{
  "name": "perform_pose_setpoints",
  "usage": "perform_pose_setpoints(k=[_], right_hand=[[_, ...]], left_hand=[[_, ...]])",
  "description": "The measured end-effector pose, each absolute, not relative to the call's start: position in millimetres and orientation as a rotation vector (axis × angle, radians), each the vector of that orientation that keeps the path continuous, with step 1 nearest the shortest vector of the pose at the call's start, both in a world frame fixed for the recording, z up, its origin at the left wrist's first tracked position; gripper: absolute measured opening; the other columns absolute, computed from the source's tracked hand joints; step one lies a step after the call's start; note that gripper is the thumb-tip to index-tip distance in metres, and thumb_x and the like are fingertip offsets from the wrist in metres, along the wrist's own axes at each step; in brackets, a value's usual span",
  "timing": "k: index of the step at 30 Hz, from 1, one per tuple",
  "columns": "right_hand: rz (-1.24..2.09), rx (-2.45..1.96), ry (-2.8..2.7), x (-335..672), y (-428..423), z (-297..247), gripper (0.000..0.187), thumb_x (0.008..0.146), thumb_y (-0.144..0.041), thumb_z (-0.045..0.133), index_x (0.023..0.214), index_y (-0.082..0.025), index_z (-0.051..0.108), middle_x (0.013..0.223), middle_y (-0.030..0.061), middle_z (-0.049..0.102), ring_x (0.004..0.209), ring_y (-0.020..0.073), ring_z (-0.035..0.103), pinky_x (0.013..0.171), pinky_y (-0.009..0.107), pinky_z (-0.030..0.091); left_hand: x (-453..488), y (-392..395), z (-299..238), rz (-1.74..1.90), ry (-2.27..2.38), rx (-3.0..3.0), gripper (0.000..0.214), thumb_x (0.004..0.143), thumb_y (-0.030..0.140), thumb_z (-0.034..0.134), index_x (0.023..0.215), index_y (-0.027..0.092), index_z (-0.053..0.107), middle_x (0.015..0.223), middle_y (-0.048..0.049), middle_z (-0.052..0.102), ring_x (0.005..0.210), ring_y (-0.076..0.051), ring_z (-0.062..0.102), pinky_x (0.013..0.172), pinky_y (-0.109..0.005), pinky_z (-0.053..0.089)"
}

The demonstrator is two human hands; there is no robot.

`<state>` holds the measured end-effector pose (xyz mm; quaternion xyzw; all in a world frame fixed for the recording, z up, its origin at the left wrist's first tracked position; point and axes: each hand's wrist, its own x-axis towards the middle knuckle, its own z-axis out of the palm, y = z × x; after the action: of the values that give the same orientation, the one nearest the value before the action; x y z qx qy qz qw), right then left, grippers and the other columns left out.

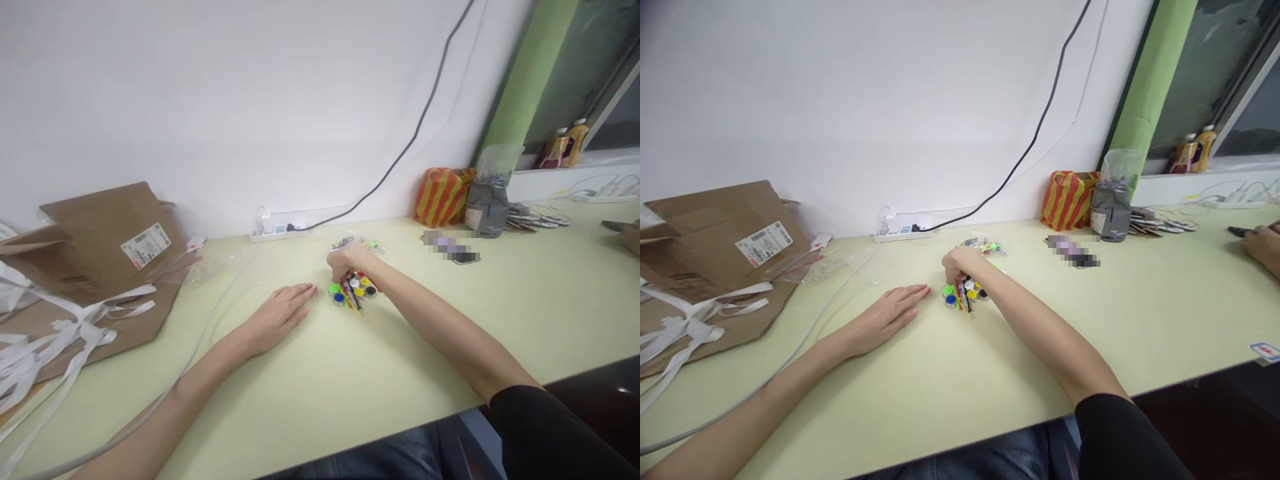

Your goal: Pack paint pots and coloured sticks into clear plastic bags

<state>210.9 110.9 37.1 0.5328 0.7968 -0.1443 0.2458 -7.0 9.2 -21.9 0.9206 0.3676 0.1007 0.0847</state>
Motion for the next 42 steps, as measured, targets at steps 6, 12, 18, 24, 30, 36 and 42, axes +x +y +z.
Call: perform_pose_setpoints(k=[6, 12, 18, 24, 30, 36, 42], right_hand=[[-0.381, 1.492, 2.16, 210.5, 105.9, 39.8, 0.013, 0.071, -0.024, 0.068, 0.064, -0.015, 0.064, 0.058, 0.0029, 0.061, 0.064, 0.0171, 0.06, 0.062, 0.028, 0.047], [-0.292, 1.527, 2.158, 208.7, 104.1, 39.0, 0.011, 0.071, -0.017, 0.063, 0.06, -0.015, 0.061, 0.058, 0.0047, 0.06, 0.064, 0.0199, 0.061, 0.064, 0.032, 0.047], [-0.286, 1.505, 2.231, 211.9, 106.5, 45.0, 0.011, 0.072, -0.019, 0.062, 0.062, -0.014, 0.061, 0.066, 0.005, 0.063, 0.063, 0.0174, 0.06, 0.062, 0.03, 0.045], [-0.295, 1.487, 2.318, 216.5, 108.1, 50.0, 0.014, 0.072, -0.026, 0.064, 0.065, -0.014, 0.062, 0.068, 0.0064, 0.065, 0.065, 0.018, 0.06, 0.063, 0.029, 0.043], [-0.297, 1.478, 2.45, 224.3, 108.5, 58.0, 0.017, 0.077, -0.03, 0.06, 0.067, -0.015, 0.06, 0.073, 0.0069, 0.067, 0.063, 0.0161, 0.058, 0.059, 0.028, 0.04], [-0.645, 1.202, 2.74, 218.3, 99.1, 68.0, 0.015, 0.078, -0.028, 0.059, 0.069, -0.016, 0.058, 0.064, 0.0002, 0.058, 0.058, 0.0108, 0.048, 0.053, 0.025, 0.034], [-1.045, 0.852, 2.906, 195.5, 77.6, 69.6, 0.013, 0.08, -0.023, 0.058, 0.069, -0.015, 0.057, 0.06, -0.0034, 0.053, 0.056, 0.0079, 0.042, 0.051, 0.022, 0.029]], left_hand=[[-6.5, 10.0, -21.7, 0.288, 1.108, 2.742, 0.053, 0.106, 0.044, 0.03, 0.155, 0.026, 0.038, 0.158, -0.0059, 0.041, 0.144, -0.025, 0.038, 0.12, -0.042, 0.032], [-6.7, 9.7, -22.0, 0.283, 1.108, 2.764, 0.053, 0.106, 0.045, 0.03, 0.155, 0.026, 0.038, 0.158, -0.0057, 0.042, 0.143, -0.025, 0.038, 0.12, -0.042, 0.032], [-6.7, 10.3, -22.9, 0.286, 1.092, 2.782, 0.053, 0.106, 0.045, 0.029, 0.154, 0.026, 0.038, 0.157, -0.006, 0.042, 0.143, -0.024, 0.039, 0.12, -0.041, 0.031], [-6.8, 10.1, -22.0, 0.287, 1.096, 2.775, 0.053, 0.106, 0.045, 0.03, 0.154, 0.025, 0.04, 0.156, -0.007, 0.044, 0.143, -0.025, 0.039, 0.12, -0.042, 0.031], [-8.0, 10.4, -23.8, 0.31, 1.074, 2.771, 0.052, 0.106, 0.044, 0.03, 0.154, 0.027, 0.038, 0.157, -0.0066, 0.042, 0.144, -0.025, 0.037, 0.12, -0.043, 0.029], [-4.7, 3.8, -19.5, 0.411, 1.14, 2.722, 0.05, 0.104, 0.046, 0.035, 0.15, 0.025, 0.04, 0.158, -0.0089, 0.038, 0.144, -0.027, 0.035, 0.119, -0.045, 0.031], [5.7, -6.3, -10.4, 0.622, 1.117, 2.596, 0.039, 0.101, 0.049, 0.044, 0.127, 0.026, 0.062, 0.146, -0.0076, 0.051, 0.136, -0.028, 0.043, 0.117, -0.048, 0.032]])
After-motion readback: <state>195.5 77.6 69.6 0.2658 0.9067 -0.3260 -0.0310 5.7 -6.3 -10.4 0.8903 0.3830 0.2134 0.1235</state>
